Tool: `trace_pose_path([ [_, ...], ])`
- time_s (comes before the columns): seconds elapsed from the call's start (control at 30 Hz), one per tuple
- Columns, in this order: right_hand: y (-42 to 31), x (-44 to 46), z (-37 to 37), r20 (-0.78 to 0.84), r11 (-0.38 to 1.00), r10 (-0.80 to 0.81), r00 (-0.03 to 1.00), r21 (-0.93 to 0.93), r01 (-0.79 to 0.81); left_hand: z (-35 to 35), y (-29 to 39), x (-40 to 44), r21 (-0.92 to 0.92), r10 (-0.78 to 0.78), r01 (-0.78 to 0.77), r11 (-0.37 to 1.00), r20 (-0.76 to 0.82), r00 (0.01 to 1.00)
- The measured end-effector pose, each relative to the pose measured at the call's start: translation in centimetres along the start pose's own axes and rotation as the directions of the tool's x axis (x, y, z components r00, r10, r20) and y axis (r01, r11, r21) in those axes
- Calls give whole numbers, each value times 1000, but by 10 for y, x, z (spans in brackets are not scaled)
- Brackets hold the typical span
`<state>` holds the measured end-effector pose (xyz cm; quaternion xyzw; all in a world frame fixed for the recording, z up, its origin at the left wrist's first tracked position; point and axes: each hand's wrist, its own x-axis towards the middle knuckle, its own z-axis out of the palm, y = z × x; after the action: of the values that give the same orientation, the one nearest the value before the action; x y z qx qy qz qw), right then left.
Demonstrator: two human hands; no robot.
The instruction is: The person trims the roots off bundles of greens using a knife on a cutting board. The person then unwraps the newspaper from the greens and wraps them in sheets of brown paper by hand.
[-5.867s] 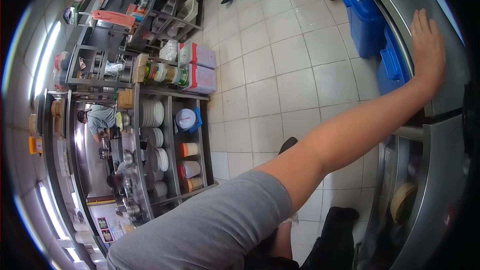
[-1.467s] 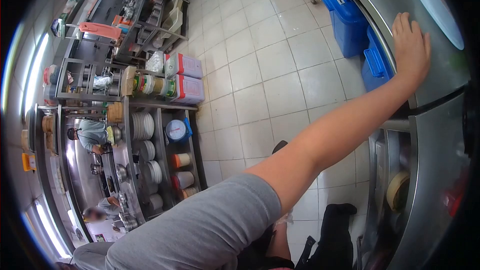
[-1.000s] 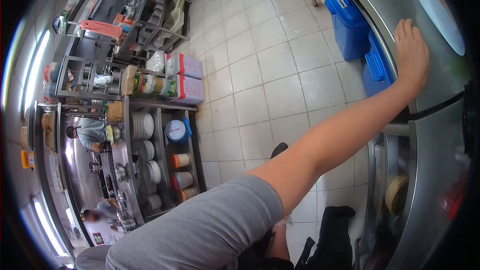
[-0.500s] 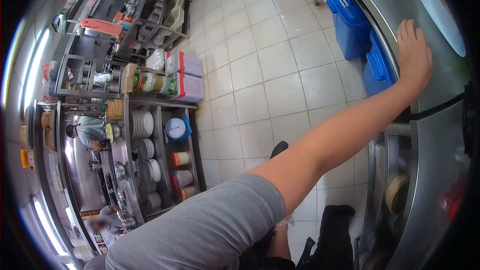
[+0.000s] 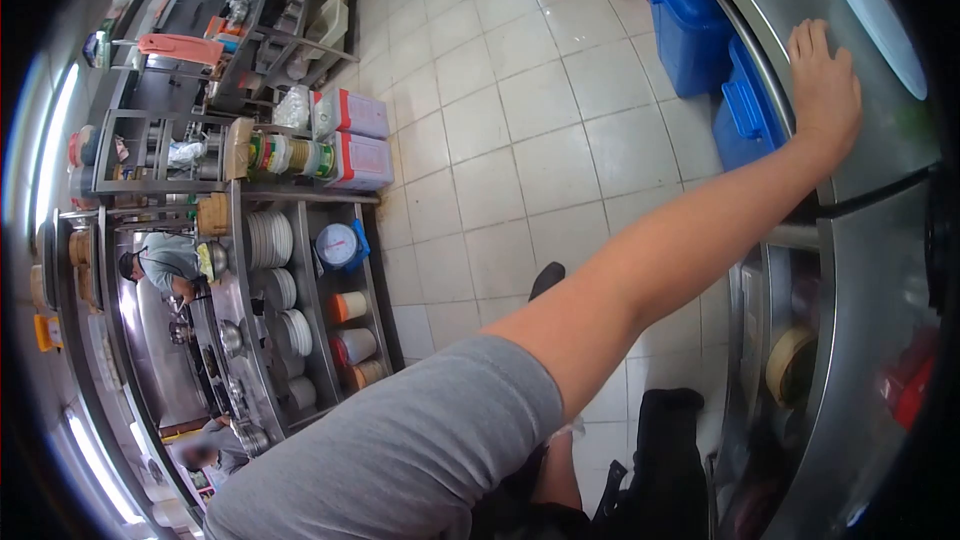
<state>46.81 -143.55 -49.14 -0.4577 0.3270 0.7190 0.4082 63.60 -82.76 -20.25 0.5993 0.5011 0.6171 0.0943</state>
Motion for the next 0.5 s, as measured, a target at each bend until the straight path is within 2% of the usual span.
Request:
trace_pose_path([
  [0.03,0,-1,1,-19,1000,-7,1000,1,7,-3,-2,0,-8,-19,19,1000,2,1000],
  [0.1,-6,-5,7,-1,986,-82,997,-143,81,-18,-5,-1,-247,67,-71,966,-25,997],
  [0.13,-8,-8,9,80,987,-98,992,-123,107,-34,-11,-12,-166,132,-137,977,-41,990],
  [0.17,-9,-9,10,157,986,-118,981,-100,135,-55,-15,-30,-157,135,-135,978,-12,991],
  [0.2,-10,-8,11,105,987,-89,990,-121,102,-80,-20,-54,-151,134,-130,980,20,991],
  [0.23,-11,-9,8,48,988,-62,997,-137,69,-111,-30,-87,-119,54,-45,992,74,996],
  [0.27,-7,-9,7,39,973,-94,995,-206,101,-148,-43,-121,-107,-13,29,994,145,989],
  [0.3,-1,-10,5,37,953,-120,992,-276,126,-189,-59,-164,50,-91,81,995,239,967],
  [0.33,1,-11,6,9,951,-131,991,-280,129,-234,-68,-206,214,-247,186,959,309,918],
  [0.37,2,-11,8,-19,919,-100,995,-386,85,-279,-84,-251,311,-324,223,924,326,888],
  [0.4,5,-11,10,-48,874,-64,997,-485,33,-326,-88,-293,481,-481,297,825,322,815],
  [0.47,17,-12,4,-64,875,-62,996,-483,23,-410,-73,-356,633,-669,400,662,260,696],
  [0.5,22,-12,-1,-61,877,-59,996,-480,22,-447,-67,-390,690,-703,382,615,259,662],
])
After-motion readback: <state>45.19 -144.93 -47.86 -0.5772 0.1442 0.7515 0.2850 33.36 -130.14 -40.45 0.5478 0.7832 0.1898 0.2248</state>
